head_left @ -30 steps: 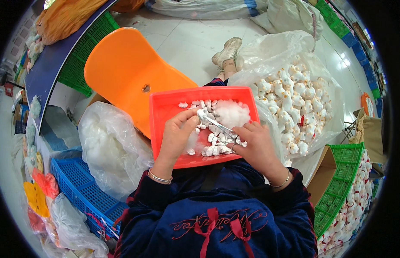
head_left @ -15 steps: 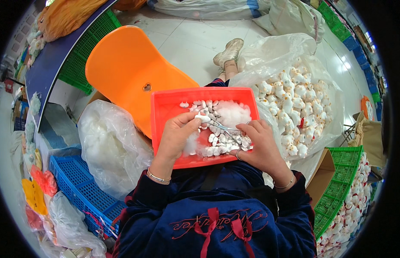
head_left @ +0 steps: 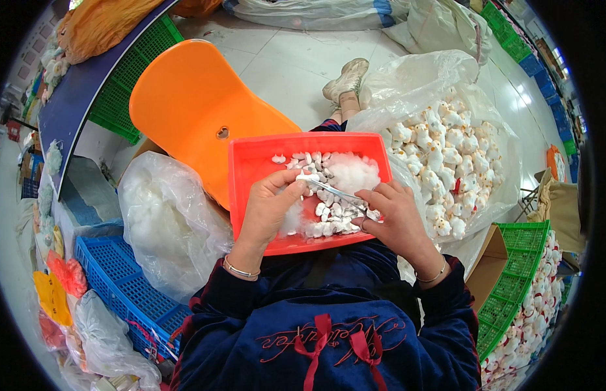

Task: The person sits on an orange chair and uses scissors to cut white cotton-like material, then stuffs it into small white plush toys held in a red tray. The person repeatedly picks up cotton, cuts it, and inserts it into the toys, working one at a time.

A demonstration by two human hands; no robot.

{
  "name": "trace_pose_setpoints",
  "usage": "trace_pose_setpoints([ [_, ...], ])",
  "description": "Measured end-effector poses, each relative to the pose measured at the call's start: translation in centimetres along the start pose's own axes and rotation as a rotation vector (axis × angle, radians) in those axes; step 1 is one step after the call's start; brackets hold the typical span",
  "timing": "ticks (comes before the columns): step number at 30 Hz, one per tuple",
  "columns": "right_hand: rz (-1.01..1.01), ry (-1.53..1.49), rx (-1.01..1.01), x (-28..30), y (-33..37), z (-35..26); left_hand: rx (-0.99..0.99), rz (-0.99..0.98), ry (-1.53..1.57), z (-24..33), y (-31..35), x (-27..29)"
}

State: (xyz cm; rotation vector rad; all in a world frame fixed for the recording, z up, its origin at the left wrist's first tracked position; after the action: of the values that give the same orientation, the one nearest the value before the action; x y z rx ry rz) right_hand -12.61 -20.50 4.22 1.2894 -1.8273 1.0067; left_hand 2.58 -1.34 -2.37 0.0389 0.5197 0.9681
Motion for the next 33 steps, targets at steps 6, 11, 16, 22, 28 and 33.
trace_pose_setpoints([
  [6, -0.112, 0.084, 0.005, 0.4, 0.0, 0.2, 0.020, 0.028, -0.049, 0.3, 0.2, -0.3],
  [11, -0.140, 0.143, 0.049, 0.8, -0.3, -0.4, -0.009, -0.001, -0.210, -0.2, 0.4, -0.3],
  [16, -0.154, 0.184, 0.071, 1.5, -0.3, -0.8, -0.021, -0.036, -0.233, -0.3, 0.3, 0.0],
  [22, -0.123, 0.101, 0.025, 3.4, -0.8, -0.5, 0.031, 0.011, -0.148, -0.4, 0.3, 0.1],
  [28, -0.203, 0.158, 0.038, 2.5, -0.7, -0.6, 0.007, 0.017, -0.176, 0.0, 0.4, -0.2],
  [33, -0.256, 0.162, 0.046, 1.9, -0.5, -0.8, -0.005, 0.004, -0.275, -0.3, 0.6, -0.3],
])
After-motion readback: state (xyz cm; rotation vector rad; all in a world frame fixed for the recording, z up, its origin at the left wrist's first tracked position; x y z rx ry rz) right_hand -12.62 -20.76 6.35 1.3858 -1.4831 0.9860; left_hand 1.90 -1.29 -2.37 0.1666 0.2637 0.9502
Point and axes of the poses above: each hand's wrist, its own y-axis away from the middle knuckle, its own x-axis out of the back of the hand, z = x × y, the point moved 3 cm from there along -y, towards the middle knuckle, and after that the axes turned 8 degrees about z, right-handed, at the moved point
